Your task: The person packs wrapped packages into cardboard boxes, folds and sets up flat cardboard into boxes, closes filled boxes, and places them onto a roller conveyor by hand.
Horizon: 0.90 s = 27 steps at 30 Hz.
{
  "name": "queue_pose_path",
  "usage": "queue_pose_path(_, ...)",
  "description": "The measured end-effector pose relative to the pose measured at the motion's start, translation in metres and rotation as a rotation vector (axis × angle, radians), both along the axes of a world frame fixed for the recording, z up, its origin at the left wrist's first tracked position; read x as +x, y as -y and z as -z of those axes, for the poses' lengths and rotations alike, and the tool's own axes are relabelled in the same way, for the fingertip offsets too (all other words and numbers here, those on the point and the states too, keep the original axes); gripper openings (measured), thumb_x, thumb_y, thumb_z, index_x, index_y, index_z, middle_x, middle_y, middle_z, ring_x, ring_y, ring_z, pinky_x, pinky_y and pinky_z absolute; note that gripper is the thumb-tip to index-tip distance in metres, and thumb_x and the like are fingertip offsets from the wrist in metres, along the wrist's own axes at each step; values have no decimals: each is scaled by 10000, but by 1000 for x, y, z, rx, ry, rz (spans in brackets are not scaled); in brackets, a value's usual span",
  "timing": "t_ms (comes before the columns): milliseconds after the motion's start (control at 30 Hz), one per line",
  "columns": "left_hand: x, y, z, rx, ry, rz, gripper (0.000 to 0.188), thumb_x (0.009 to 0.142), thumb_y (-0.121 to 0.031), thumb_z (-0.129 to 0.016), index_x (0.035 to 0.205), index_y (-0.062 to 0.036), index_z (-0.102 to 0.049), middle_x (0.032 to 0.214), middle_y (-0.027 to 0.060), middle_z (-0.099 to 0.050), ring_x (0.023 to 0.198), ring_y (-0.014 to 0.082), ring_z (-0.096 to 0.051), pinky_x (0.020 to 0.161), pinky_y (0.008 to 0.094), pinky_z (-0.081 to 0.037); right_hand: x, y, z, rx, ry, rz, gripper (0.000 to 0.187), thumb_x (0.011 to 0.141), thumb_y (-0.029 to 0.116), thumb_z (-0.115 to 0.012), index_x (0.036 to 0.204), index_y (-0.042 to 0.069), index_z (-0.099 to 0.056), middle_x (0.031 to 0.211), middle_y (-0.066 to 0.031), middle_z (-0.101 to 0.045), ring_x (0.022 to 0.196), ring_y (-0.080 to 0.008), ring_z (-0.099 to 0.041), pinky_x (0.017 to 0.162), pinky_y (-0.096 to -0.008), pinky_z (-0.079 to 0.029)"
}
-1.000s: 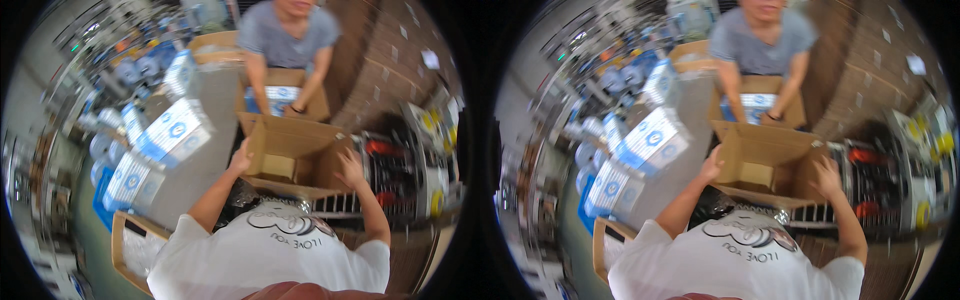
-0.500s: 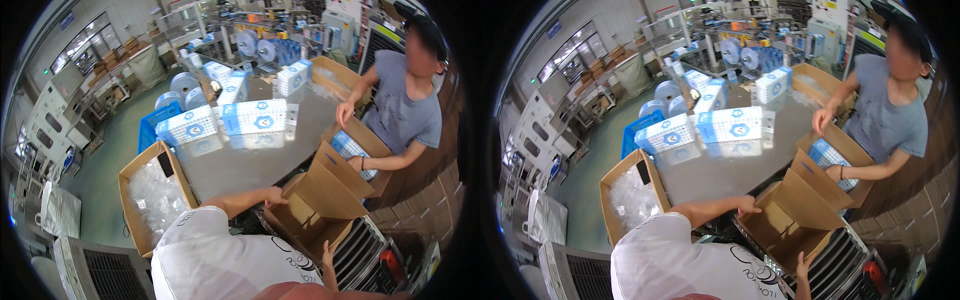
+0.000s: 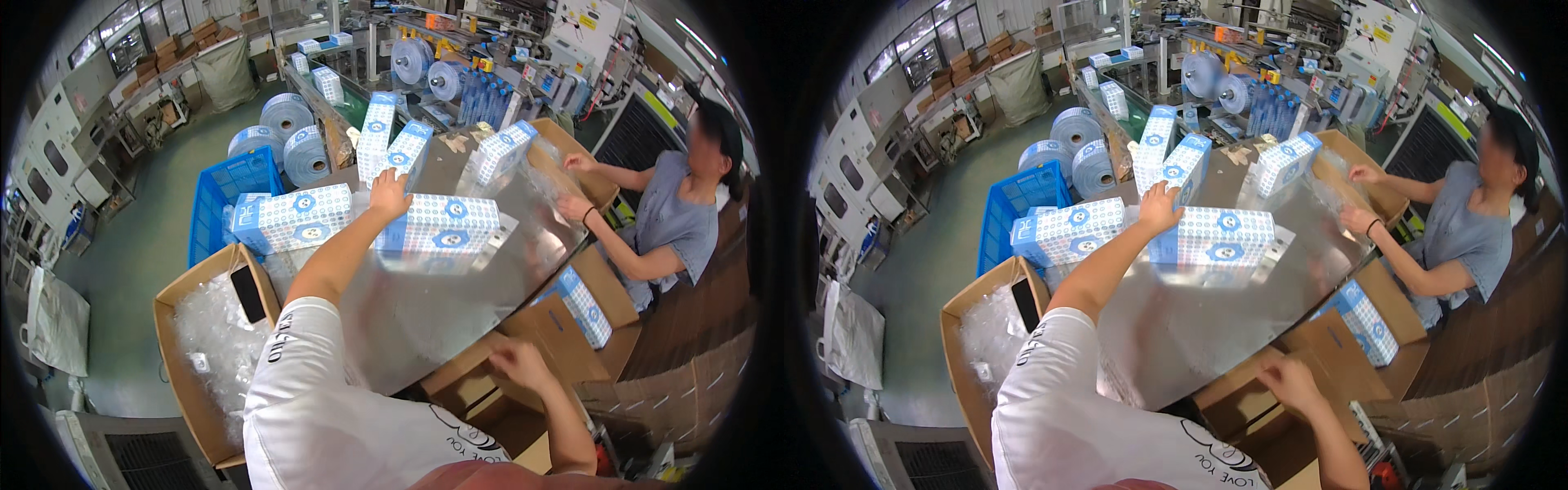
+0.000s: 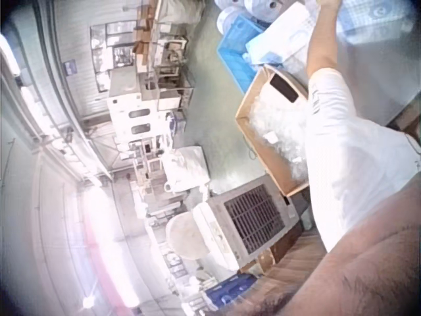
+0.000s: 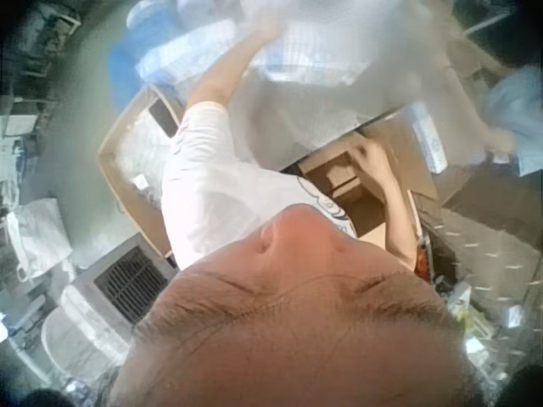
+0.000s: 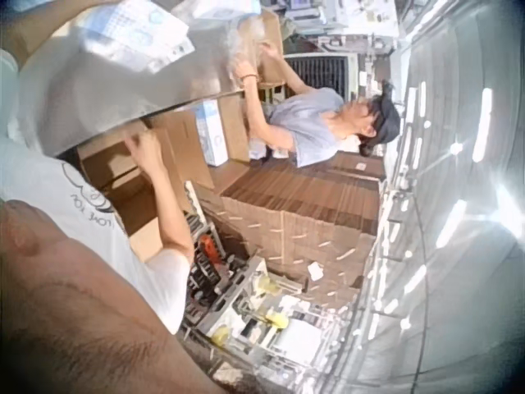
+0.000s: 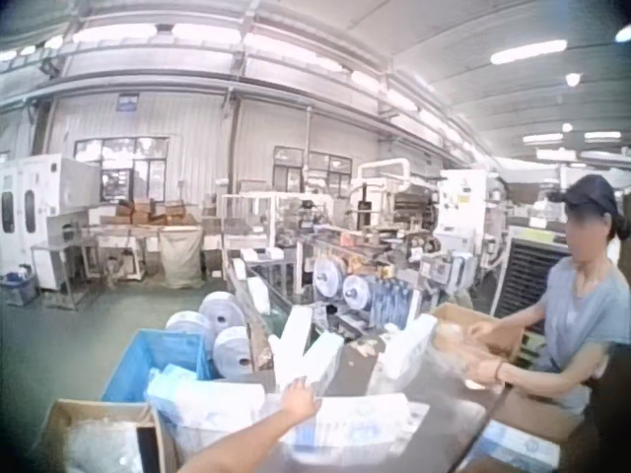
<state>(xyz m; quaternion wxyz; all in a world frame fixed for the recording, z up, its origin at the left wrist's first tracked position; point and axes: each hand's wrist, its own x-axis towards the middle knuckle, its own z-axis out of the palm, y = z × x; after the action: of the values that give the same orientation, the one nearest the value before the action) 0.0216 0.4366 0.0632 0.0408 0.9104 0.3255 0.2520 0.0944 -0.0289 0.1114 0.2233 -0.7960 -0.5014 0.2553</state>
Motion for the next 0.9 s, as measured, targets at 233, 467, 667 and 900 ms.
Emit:
queue_pose_path(233,46,-46,18,-363,-230,-84,816,667,-433,-736,1413,-331,-424,1517,168,-236,1310,432,-329,1021,529,-359,72,-291,13,296,658,-258,868,646,234,-826,1368,37,-387,1314,-190,-494,1233,-377,-434,1071,-479,-305)
queue_pose_path(467,7,-21,23,-449,-26,-60,828,640,-403,-720,1411,-281,-441,1196,236,-448,1126,402,-445,924,466,-444,133,-298,55,119,620,-359,1171,398,396,-919,1375,43,-378,1155,-227,-545,1076,-414,-501,947,-478,-397)
queue_pose_path(667,-40,71,13,-531,-280,194,1023,654,-435,-747,1490,-118,-251,1267,307,-415,1070,393,-529,838,437,-480,233,-216,98,38,681,-34,1119,425,417,-885,1308,-34,-368,1241,-261,-523,1172,-441,-476,993,-495,-388)
queue_pose_path(900,-110,174,0,-145,-425,863,1097,530,-492,-823,1411,-28,-361,1199,219,-524,1134,377,-506,967,508,-362,168,-242,80,-69,488,-122,1130,428,342,-893,1346,-3,-331,1217,-256,-531,1151,-429,-490,979,-480,-403)
